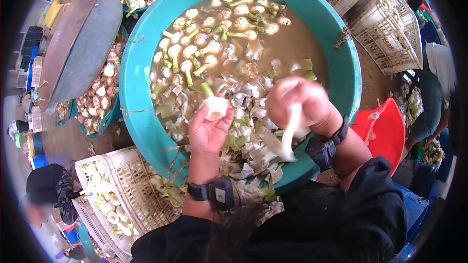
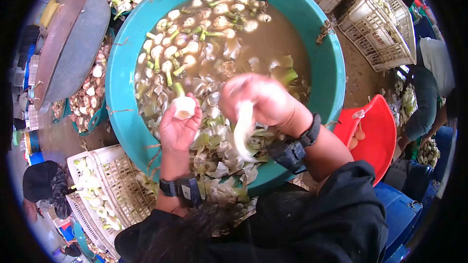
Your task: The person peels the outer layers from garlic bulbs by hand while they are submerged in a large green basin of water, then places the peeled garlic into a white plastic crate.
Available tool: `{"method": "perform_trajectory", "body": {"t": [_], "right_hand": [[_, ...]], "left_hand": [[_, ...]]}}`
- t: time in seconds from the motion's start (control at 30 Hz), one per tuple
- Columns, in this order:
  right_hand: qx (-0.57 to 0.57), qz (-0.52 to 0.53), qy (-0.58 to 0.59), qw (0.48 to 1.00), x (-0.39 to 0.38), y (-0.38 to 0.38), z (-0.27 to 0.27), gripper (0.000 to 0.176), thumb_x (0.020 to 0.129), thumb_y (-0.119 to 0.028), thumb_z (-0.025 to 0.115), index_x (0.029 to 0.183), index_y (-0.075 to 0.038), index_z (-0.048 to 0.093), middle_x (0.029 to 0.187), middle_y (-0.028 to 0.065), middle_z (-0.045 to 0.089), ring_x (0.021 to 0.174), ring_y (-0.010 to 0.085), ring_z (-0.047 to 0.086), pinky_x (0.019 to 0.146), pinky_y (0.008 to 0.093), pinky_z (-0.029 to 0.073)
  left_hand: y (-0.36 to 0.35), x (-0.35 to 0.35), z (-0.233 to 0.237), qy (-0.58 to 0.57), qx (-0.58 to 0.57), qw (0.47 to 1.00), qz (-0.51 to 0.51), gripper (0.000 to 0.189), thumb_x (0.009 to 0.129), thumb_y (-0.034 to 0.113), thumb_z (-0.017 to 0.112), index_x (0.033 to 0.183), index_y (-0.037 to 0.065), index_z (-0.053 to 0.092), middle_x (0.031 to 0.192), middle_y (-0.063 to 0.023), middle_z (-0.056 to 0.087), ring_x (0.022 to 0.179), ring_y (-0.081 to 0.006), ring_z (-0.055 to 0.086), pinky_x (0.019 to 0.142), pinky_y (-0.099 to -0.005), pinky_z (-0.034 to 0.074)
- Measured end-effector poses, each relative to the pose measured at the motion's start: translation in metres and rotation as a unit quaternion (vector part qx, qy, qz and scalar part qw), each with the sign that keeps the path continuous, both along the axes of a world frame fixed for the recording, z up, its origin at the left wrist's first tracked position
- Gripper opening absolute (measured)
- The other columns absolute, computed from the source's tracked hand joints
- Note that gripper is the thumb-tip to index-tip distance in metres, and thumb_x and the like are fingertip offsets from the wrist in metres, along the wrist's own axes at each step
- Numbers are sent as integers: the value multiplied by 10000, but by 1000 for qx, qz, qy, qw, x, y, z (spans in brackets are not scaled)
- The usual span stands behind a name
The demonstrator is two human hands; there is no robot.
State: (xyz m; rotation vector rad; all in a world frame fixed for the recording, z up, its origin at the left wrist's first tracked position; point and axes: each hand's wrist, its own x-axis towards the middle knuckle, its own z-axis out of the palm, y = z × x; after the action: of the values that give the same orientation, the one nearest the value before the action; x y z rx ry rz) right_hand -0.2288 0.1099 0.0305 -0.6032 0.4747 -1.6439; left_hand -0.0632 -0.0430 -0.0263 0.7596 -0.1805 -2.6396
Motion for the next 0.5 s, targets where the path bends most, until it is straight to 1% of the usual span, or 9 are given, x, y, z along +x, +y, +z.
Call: {"method": "perform_trajectory", "body": {"t": [0.07, 0.1, 0.13, 0.17, 0.23, 0.27, 0.33, 0.43, 0.5], "right_hand": [[154, 33, 567, 809, 5, 1, 11, 371, 818, -363, 482, 895, -13, 577, 725, 135, 584, 625, 283, 575, 600, 348, 485], [173, 34, 757, 629, 18, -4, 15, 418, 823, -412, 493, 965, -31, 590, 797, 141, 609, 651, 298, 587, 628, 354, 489], [164, -98, 771, 608, 27, -8, 1, 395, 798, -363, 567, 1023, -39, 584, 915, 161, 600, 733, 335, 588, 670, 376, 488], [166, -98, 772, 606, 32, -20, -3, 395, 798, -363, 567, 1023, -39, 584, 915, 161, 600, 733, 335, 588, 670, 376, 488], [79, -224, 590, 772, 39, -44, -6, 268, 742, -155, 603, 983, -37, 588, 939, 155, 594, 770, 320, 583, 674, 379, 489], [80, -225, 590, 771, 41, -45, -14, 268, 742, -155, 603, 983, -37, 588, 939, 155, 594, 770, 320, 583, 674, 379, 489], [-102, -233, 664, 703, 54, -47, -27, 281, 649, -22, 584, 931, -34, 585, 896, 157, 594, 791, 308, 576, 672, 377, 486], [-45, 87, 671, 734, 65, -32, -18, 282, 640, 33, 504, 904, -33, 577, 874, 142, 575, 780, 317, 572, 676, 386, 482], [-23, -34, 694, 718, 52, -28, -66, 402, 658, 53, 457, 1032, -61, 551, 968, 174, 543, 905, 321, 556, 789, 403, 458]], "left_hand": [[-5, 8, 11, 14, -53, 998, 29, 206, 844, 262, 553, 967, 97, 546, 1044, -123, 567, 923, -258, 568, 791, -439, 495], [-5, 10, 15, 16, -55, 998, 30, 206, 844, 262, 553, 967, 97, 546, 1044, -123, 567, 923, -258, 568, 791, -439, 495], [-3, 10, 17, -40, -109, 993, 22, 210, 844, 277, 554, 959, 102, 539, 1029, -116, 568, 910, -251, 572, 781, -429, 501], [0, 9, 20, -97, -160, 982, 13, 215, 844, 293, 554, 952, 108, 532, 1015, -108, 569, 897, -244, 575, 771, -420, 507], [9, 6, 25, -99, -206, 974, 9, 236, 847, 301, 548, 963, 97, 520, 1000, -97, 565, 889, -238, 577, 762, -407, 513], [10, 5, 24, -112, -174, 978, 18, 240, 849, 296, 545, 960, 85, 520, 993, -98, 569, 882, -240, 580, 759, -412, 514], [0, 11, 23, -118, -79, 989, 38, 273, 844, 282, 547, 967, 40, 522, 944, -113, 593, 866, -262, 586, 757, -426, 513], [-22, 34, 21, -92, -1, 986, 136, 291, 836, 283, 545, 982, 32, 531, 903, -131, 608, 867, -278, 587, 755, -428, 512], [-43, 77, 32, -137, -34, 971, 195, 306, 840, 287, 525, 991, 20, 532, 924, -142, 605, 905, -281, 569, 856, -455, 453]]}}
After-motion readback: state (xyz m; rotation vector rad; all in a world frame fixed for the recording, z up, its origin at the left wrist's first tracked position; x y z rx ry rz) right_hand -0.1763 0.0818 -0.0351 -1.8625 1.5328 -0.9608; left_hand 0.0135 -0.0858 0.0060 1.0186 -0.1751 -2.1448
